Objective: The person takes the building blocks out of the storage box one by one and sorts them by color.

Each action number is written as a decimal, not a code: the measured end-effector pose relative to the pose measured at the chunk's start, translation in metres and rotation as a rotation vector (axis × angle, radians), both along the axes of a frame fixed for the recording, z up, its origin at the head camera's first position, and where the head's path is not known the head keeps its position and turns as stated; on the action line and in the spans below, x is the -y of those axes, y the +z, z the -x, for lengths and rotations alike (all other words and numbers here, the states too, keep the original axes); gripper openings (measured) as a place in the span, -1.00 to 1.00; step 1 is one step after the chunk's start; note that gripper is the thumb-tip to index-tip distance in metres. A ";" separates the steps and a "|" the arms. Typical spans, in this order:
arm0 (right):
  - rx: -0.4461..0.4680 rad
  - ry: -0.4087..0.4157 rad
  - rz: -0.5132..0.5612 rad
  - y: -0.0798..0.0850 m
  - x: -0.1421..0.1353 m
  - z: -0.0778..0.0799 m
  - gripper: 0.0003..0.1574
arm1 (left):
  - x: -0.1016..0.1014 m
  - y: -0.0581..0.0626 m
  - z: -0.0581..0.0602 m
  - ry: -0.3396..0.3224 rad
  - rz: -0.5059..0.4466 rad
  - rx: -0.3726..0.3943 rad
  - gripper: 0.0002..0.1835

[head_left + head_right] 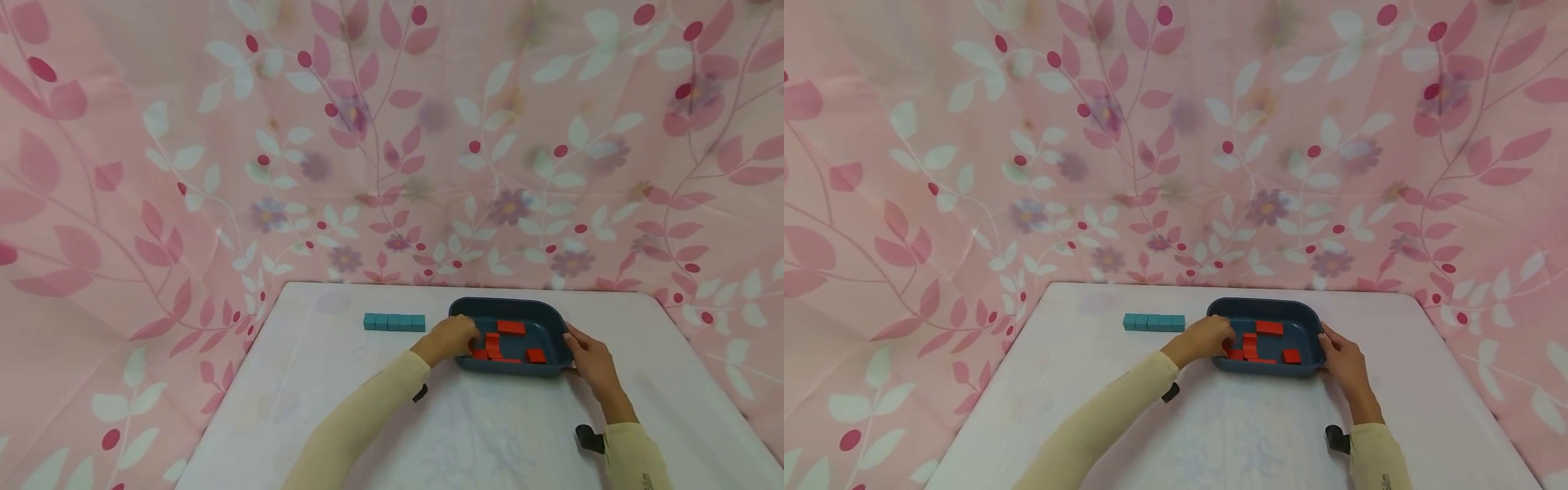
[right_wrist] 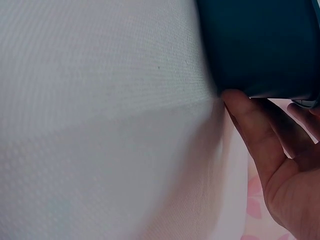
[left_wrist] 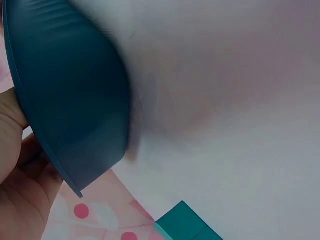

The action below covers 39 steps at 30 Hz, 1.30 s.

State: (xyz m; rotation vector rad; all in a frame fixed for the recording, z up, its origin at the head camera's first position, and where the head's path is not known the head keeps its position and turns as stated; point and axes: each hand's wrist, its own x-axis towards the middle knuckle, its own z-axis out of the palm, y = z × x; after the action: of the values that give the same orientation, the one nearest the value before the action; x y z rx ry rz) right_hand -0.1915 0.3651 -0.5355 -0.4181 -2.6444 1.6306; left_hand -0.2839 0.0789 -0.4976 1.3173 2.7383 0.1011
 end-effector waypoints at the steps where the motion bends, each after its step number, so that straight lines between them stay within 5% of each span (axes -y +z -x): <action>1: -0.001 -0.003 -0.003 0.000 0.000 0.000 -0.27 | -0.001 0.000 0.000 0.006 0.002 -0.005 -0.65; 12: -0.013 -0.013 -0.022 -0.002 -0.001 0.000 -0.27 | -0.007 0.002 -0.005 0.113 0.010 0.026 -0.46; 20: -0.007 -0.009 -0.027 -0.001 -0.001 0.000 -0.28 | -0.011 -0.009 -0.004 0.096 0.005 0.011 -0.51; 26: -0.012 -0.012 -0.023 -0.001 0.000 -0.001 -0.27 | -0.011 -0.009 -0.006 0.067 -0.039 0.129 -0.58; 34: -0.029 -0.001 -0.021 -0.001 0.001 0.001 -0.26 | -0.013 -0.005 -0.015 0.086 0.113 -0.113 -0.77; 39: -0.023 -0.009 -0.034 -0.003 0.001 0.001 -0.28 | -0.016 -0.004 -0.018 0.112 0.153 -0.142 -0.85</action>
State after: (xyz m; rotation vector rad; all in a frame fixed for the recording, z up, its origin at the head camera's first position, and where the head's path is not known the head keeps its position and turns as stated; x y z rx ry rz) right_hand -0.1925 0.3641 -0.5380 -0.4069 -2.6451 1.5760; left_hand -0.2656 0.0945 -0.5016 1.1743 2.8688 -0.1964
